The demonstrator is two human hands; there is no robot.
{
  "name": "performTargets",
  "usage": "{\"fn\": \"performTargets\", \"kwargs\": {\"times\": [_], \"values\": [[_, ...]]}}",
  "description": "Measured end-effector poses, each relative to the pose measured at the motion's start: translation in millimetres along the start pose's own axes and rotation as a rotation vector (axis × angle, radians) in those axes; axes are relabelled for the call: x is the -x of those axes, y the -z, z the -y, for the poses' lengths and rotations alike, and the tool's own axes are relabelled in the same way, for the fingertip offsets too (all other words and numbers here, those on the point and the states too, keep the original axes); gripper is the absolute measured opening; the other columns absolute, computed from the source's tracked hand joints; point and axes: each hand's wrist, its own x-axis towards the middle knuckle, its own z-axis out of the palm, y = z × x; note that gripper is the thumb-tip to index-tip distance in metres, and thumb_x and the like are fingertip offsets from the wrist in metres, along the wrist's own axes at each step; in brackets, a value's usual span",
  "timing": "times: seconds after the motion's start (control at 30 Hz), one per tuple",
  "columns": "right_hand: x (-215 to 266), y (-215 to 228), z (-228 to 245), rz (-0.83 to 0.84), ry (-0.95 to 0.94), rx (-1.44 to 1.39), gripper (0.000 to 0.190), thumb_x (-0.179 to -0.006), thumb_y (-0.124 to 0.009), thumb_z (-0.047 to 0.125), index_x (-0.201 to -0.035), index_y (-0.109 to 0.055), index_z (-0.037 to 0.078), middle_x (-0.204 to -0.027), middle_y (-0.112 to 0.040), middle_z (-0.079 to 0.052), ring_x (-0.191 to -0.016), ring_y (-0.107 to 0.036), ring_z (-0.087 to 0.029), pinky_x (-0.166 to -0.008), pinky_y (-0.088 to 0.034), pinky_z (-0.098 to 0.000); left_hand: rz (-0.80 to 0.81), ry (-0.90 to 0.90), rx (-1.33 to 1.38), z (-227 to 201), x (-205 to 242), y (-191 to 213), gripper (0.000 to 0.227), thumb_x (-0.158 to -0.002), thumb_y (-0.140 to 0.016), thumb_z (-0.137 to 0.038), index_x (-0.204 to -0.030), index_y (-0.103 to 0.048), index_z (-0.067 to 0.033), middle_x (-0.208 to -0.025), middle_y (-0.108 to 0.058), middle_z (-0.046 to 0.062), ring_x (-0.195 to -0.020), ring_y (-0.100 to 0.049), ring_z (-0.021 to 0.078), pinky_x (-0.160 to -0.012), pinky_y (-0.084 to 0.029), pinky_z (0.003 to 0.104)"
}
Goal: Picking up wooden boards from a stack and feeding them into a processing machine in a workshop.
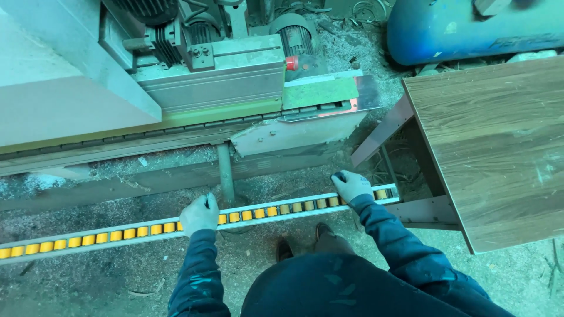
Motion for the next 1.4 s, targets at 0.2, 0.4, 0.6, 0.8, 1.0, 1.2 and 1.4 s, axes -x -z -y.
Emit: {"fn": "performTargets", "kwargs": {"times": [0.2,0.4,0.6,0.8,1.0,1.2,1.4], "values": [[5,2,4,0.109,0.018,-0.053,0.063,-0.118,-0.065,0.052,-0.164,-0.072,0.01,-0.165,-0.072,-0.024,-0.161,-0.059,-0.046,-0.137,-0.045,-0.0612,-0.017,-0.019,-0.032,11,1,-9,0.055,-0.117,-0.067,-0.042,-0.07,-0.063,-0.0134,-0.06,-0.058,0.013,-0.063,-0.064,0.0365,-0.063,-0.051,0.048],[-99,0,-52,-0.115,0.378,-0.138,0.067,-0.105,-0.084,0.053,-0.166,-0.071,0.027,-0.159,-0.078,-0.009,-0.146,-0.073,-0.032,-0.123,-0.061,-0.0514,-0.132,-0.047,-0.224,22,10,-24,0.045,-0.118,-0.077,-0.046,-0.082,-0.079,-0.018,-0.072,-0.073,0.009,-0.075,-0.075,0.0272,-0.086,-0.063,0.039],[-246,194,-20,-0.345,0.798,0.364,0.142,-0.077,-0.101,0.064,-0.183,-0.029,0.003,-0.187,-0.031,-0.033,-0.169,-0.031,-0.059,-0.14,-0.028,-0.0726,0.04,0.131,0.131,-73,46,-6,0.043,-0.117,-0.071,-0.045,-0.128,-0.091,-0.0083,-0.09,-0.088,0.013,-0.091,-0.081,0.0347,-0.144,-0.04,0.055],[-329,282,17,0.056,0.626,0.691,0.148,-0.076,-0.089,0.079,-0.188,-0.021,0.008,-0.19,-0.032,-0.025,-0.175,-0.027,-0.05,-0.146,-0.009,-0.0677,-0.007,-0.004,0.049,-219,96,-29,0.046,-0.104,-0.078,-0.048,-0.127,-0.089,-0.0099,-0.102,-0.089,0.008,-0.098,-0.082,0.0328,-0.138,-0.041,0.065],[-246,317,29,0.024,0.438,0.48,0.125,-0.089,-0.093,0.066,-0.186,-0.04,0.007,-0.186,-0.046,-0.029,-0.172,-0.043,-0.05,-0.147,-0.03,-0.0621,-0.133,-0.081,0.252,-245,136,-69,0.055,-0.099,-0.091,-0.041,-0.144,-0.082,-0.0116,-0.134,-0.085,0.021,-0.14,-0.074,0.0398,-0.144,-0.035,0.068],[-211,303,-6,-0.42,0.052,0.26,0.11,-0.084,-0.096,0.087,-0.157,-0.076,0.007,-0.147,-0.082,-0.025,-0.135,-0.078,-0.043,-0.111,-0.064,-0.0545,-0.233,0.003,0.407,-233,179,-42,0.055,-0.101,-0.092,-0.032,-0.152,-0.08,-0.0131,-0.154,-0.077,0.017,-0.151,-0.067,0.0368,-0.14,-0.044,0.059],[-122,182,-39,-0.351,0.079,-0.17,0.129,-0.088,-0.084,0.094,-0.179,-0.047,0.011,-0.171,-0.06,-0.032,-0.158,-0.059,-0.05,-0.135,-0.048,-0.065,-0.164,0.202,0.633,-206,248,0,0.058,-0.107,-0.087,-0.03,-0.16,-0.075,-0.011,-0.157,-0.075,0.02,-0.148,-0.069,0.0399,-0.129,-0.054,0.06]]}}
